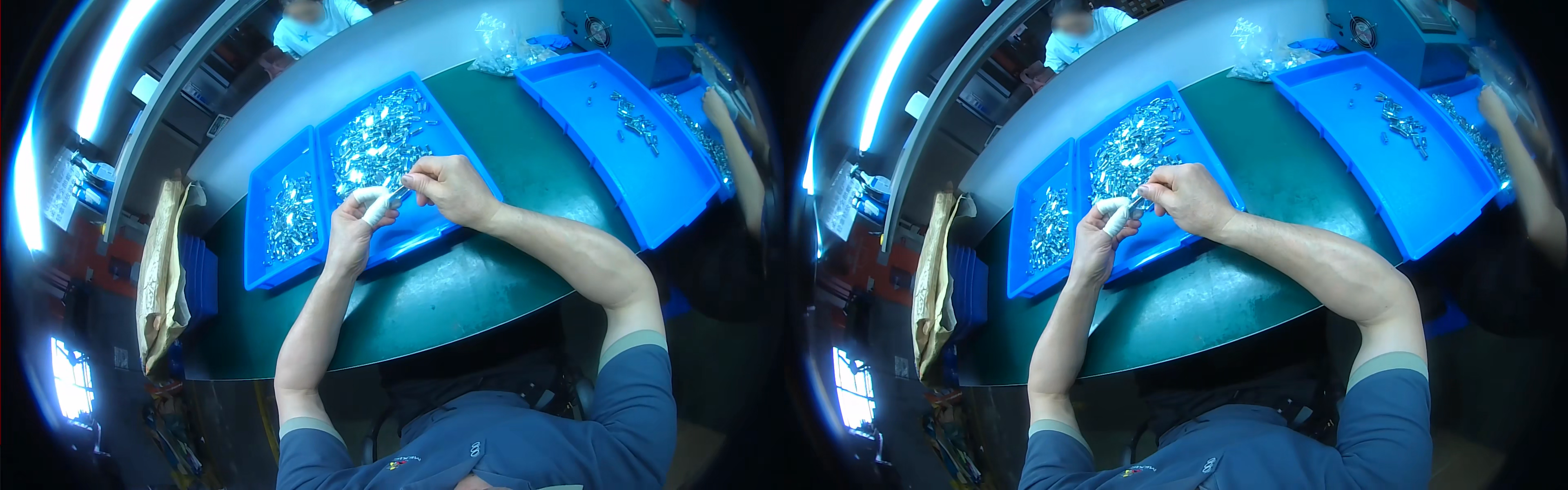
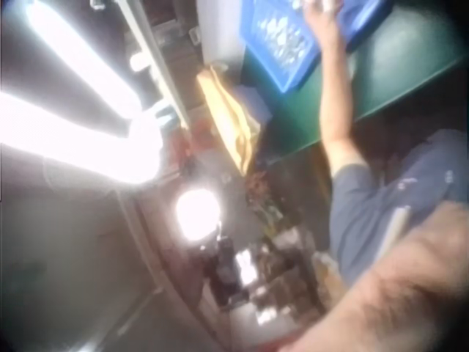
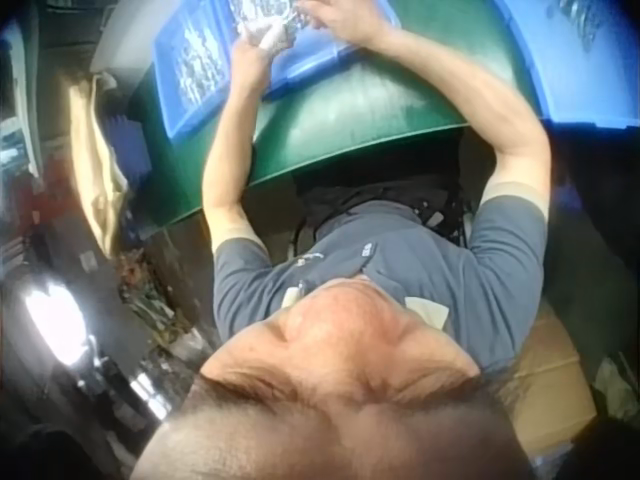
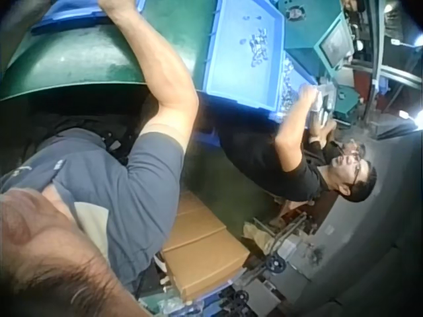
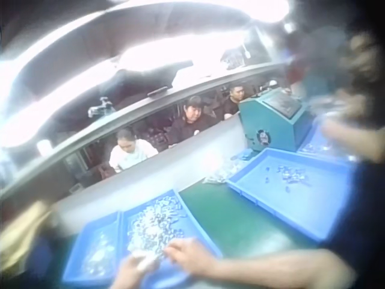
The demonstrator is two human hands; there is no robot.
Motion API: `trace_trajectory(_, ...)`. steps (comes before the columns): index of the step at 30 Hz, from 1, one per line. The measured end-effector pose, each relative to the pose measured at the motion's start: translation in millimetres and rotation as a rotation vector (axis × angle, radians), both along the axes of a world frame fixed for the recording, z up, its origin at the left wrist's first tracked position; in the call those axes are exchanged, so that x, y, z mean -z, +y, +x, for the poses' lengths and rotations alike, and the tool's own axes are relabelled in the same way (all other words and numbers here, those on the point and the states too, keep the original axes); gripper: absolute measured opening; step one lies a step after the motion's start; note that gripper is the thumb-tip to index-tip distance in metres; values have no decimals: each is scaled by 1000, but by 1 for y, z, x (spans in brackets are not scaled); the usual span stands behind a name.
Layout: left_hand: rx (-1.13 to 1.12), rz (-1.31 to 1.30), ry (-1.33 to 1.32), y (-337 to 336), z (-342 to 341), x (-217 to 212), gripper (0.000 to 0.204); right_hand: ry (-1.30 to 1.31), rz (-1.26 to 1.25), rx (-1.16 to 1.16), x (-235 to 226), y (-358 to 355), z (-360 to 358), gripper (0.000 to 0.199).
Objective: The person assembles white plastic components onto metal valve fittings by hand at a manual workstation.
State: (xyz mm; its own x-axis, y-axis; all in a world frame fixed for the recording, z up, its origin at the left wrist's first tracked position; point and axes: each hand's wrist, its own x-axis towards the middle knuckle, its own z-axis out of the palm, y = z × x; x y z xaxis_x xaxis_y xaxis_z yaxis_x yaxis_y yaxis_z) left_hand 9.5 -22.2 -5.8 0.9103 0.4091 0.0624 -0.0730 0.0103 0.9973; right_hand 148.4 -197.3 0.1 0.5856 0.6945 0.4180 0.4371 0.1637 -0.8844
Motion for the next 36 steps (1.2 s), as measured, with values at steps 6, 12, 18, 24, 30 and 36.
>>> trace_trajectory(6, 26, 136, 45, -4, -3, 1, 23, -15, -25, -20, 0, -2, 1, 31)
trace_trajectory(12, -5, 416, 72, -10, 2, -1, 24, -117, -138, 32, 10, 0, 9, 31)
trace_trajectory(18, -55, 280, 39, 12, -9, 8, 24, -178, 27, 39, 8, 18, 0, 33)
trace_trajectory(24, -48, 228, 58, 0, -1, 7, 19, -136, -11, 45, 8, 4, 2, 39)
trace_trajectory(30, -81, 528, 45, 20, -34, -9, 17, 13, 14, -57, 6, 17, -7, 40)
trace_trajectory(36, -500, 1432, -99, 74, -31, -36, 24, 270, 151, 90, 18, 11, 20, 32)
